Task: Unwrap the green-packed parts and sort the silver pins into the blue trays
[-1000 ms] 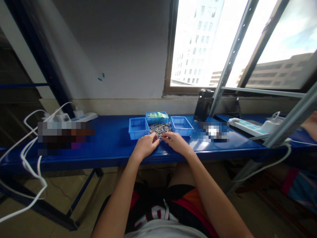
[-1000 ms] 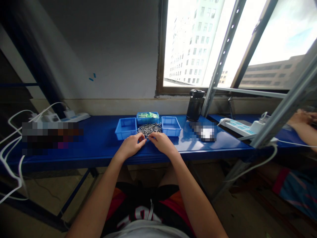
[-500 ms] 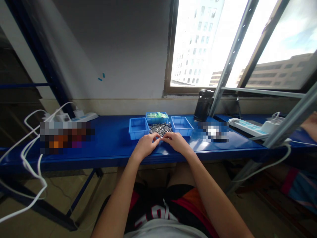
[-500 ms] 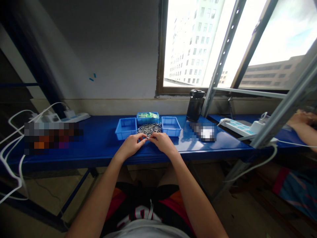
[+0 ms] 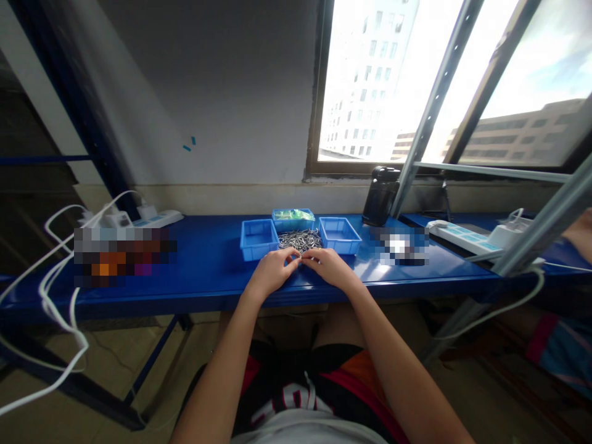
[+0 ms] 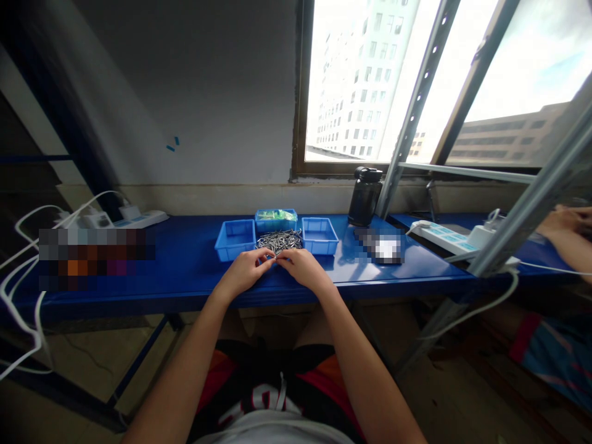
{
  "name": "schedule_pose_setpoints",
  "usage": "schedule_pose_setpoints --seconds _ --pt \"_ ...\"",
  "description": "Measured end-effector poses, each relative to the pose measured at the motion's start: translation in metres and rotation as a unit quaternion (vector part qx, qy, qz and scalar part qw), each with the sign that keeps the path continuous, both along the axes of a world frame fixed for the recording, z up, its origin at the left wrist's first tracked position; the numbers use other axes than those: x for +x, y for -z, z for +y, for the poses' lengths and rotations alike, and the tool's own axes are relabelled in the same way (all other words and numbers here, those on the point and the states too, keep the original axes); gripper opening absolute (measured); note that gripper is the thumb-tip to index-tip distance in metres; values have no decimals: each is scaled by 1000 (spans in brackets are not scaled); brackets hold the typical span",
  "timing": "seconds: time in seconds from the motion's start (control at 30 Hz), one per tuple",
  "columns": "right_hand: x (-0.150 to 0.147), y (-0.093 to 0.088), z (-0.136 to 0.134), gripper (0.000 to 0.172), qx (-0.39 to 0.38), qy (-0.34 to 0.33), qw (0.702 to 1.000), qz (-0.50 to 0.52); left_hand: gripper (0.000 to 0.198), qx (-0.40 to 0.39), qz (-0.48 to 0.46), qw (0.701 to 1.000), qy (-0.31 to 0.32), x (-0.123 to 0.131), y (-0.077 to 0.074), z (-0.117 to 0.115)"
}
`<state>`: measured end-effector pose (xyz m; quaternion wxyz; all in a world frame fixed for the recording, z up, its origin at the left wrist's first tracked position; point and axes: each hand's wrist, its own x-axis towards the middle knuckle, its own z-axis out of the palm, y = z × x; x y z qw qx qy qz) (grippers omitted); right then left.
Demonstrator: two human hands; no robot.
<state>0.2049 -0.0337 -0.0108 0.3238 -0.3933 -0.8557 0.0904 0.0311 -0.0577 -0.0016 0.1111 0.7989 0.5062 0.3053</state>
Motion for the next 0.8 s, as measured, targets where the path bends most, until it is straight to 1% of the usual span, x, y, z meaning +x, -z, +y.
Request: schedule_pose_setpoints --seconds 0.13,0.3,0.37,0.53,0.8 --pt "-1 0 0 16 -2 4 1000 2 25 -2 -6 1000 4 0 -1 -1" --pt "-1 1 0 15 -3 7 1000 -1 19 30 -19 999 21 0 1 0" --pt "-1 1 0 15 -3 10 1000 -3 16 34 -21 999 16 0 1 0" --pt "-1 1 -1 16 -2 15 1000 -2 14 13 -15 1000 -15 1 1 -1" --pt "-1 1 -1 15 -1 15 1000 3 12 18 -14 1000 -10 1 1 -2"
